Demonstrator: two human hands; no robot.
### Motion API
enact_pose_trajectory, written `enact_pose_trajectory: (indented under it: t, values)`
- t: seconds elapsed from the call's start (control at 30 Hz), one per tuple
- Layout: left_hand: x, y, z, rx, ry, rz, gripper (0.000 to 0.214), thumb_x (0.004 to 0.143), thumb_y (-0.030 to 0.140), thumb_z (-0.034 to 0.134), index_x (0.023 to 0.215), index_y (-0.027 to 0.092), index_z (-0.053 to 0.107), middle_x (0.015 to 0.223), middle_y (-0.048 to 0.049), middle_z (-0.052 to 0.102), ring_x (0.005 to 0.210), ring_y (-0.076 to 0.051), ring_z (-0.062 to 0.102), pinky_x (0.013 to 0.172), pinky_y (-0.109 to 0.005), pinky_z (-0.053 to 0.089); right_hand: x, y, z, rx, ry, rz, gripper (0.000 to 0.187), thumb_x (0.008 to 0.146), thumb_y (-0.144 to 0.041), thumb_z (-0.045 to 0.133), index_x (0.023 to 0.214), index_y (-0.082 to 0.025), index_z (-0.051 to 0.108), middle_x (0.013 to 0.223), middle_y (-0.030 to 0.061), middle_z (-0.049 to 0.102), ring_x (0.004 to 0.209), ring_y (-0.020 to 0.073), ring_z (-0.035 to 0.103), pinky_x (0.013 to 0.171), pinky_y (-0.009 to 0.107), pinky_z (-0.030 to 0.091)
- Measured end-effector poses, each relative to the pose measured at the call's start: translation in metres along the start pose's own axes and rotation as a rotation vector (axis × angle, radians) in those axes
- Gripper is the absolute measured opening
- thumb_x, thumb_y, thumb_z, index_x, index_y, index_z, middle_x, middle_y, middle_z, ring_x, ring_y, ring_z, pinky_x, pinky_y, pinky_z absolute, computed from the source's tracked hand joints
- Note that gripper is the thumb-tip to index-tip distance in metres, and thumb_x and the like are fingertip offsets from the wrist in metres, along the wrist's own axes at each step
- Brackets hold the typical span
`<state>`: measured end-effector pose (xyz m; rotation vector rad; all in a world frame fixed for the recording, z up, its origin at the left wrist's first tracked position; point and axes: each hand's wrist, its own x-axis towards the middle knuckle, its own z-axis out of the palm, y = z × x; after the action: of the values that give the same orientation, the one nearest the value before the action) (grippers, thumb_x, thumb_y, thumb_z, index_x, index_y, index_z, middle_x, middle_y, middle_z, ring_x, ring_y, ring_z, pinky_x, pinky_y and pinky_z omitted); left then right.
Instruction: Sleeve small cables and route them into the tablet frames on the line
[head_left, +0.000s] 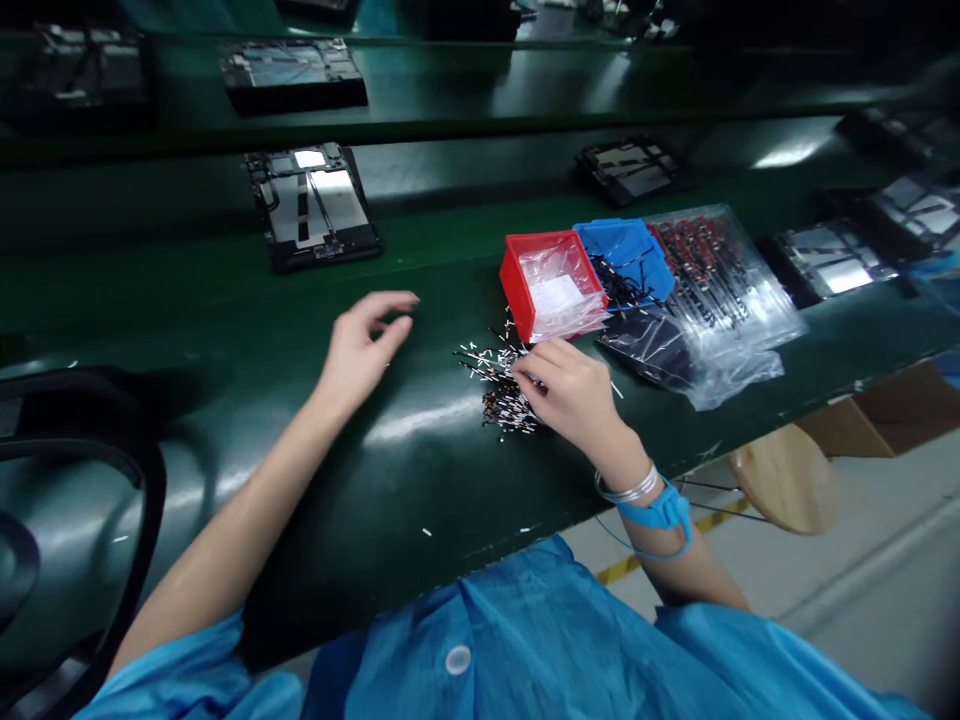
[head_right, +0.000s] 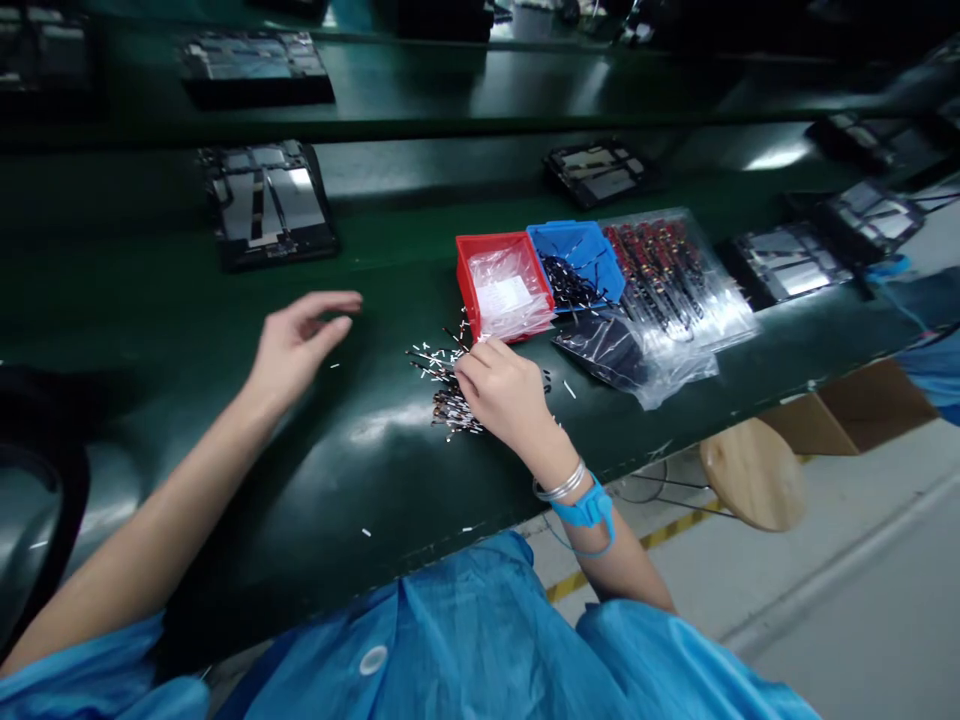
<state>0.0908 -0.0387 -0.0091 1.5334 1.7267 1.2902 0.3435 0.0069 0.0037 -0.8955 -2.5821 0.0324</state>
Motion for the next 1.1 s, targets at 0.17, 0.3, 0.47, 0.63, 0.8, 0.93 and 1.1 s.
enact_pose_trajectory:
  t: [0.17,0.3,0.47,0.63,0.8,0.93,1.1]
  values:
    - [-0.032,0.031,0.025,-0.389,-0.590,-0.253,0.037,0.088,0.044,0.049,0.094,0.012,0.066,0.084,-0.0100,0.073,0.069,-0.016,0.067,0.054,-0.023,0.043,-0.010,-0.017,-0.009,0.040,0.171,-0.171,0.020,0.087,-0.012,0.052,0.082,-0.020,0.070,0.077,0.0050,0.069,0.070,0.0158,0.055,0.060,0.028,0.041]
    - [-0.040,0.040,0.030,-0.588,-0.722,-0.414,0.023,0.084,0.036,0.058,0.080,0.013,0.060,0.058,-0.0038,0.066,0.047,-0.010,0.058,0.042,-0.017,0.031,-0.013,-0.024,-0.008,-0.038,0.244,-0.203,0.021,0.086,-0.010,0.054,0.083,-0.022,0.070,0.080,0.0038,0.072,0.071,0.0156,0.057,0.060,0.027,0.045]
    - [-0.043,0.047,0.030,-0.582,-0.594,-0.378,0.017,0.084,0.029,0.057,0.078,0.013,0.061,0.061,-0.0039,0.067,0.049,-0.011,0.060,0.039,-0.017,0.032,-0.010,-0.037,-0.009,0.056,0.327,-0.145,0.014,0.085,-0.012,0.058,0.087,-0.020,0.070,0.083,0.0061,0.074,0.074,0.0165,0.059,0.063,0.029,0.051]
    - [-0.049,0.054,0.031,-0.404,-0.418,-0.150,0.014,0.084,0.019,0.055,0.080,0.015,0.067,0.067,-0.0013,0.067,0.060,-0.011,0.062,0.059,-0.021,0.048,-0.006,-0.055,-0.008,0.105,0.342,-0.113,0.008,0.083,-0.012,0.062,0.082,-0.017,0.068,0.079,0.0057,0.074,0.071,0.0158,0.061,0.063,0.028,0.052]
    - [-0.047,0.046,0.034,-0.409,-0.425,-0.222,0.021,0.084,0.017,0.051,0.094,0.013,0.069,0.080,-0.0062,0.072,0.066,-0.015,0.067,0.054,-0.022,0.050,0.005,-0.038,-0.010,0.062,0.402,-0.098,0.010,0.082,-0.011,0.060,0.078,-0.018,0.065,0.074,0.0026,0.072,0.068,0.0140,0.061,0.062,0.026,0.050]
    - [-0.042,0.038,0.034,-0.616,-0.397,-0.431,0.025,0.084,0.018,0.053,0.107,0.010,0.060,0.088,-0.0130,0.074,0.070,-0.020,0.071,0.048,-0.023,0.052,0.021,0.014,-0.013,-0.128,0.536,0.155,0.013,0.084,-0.016,0.057,0.078,-0.019,0.067,0.070,0.0038,0.069,0.067,0.0173,0.060,0.065,0.032,0.047]
    - [-0.041,0.040,0.033,-0.709,-0.334,-0.429,0.024,0.085,0.018,0.055,0.108,0.012,0.051,0.088,-0.0127,0.074,0.074,-0.020,0.072,0.053,-0.025,0.055,0.023,0.013,-0.011,-0.129,0.451,0.123,0.013,0.085,-0.018,0.058,0.091,-0.018,0.069,0.084,0.0061,0.072,0.078,0.0198,0.062,0.069,0.034,0.048]
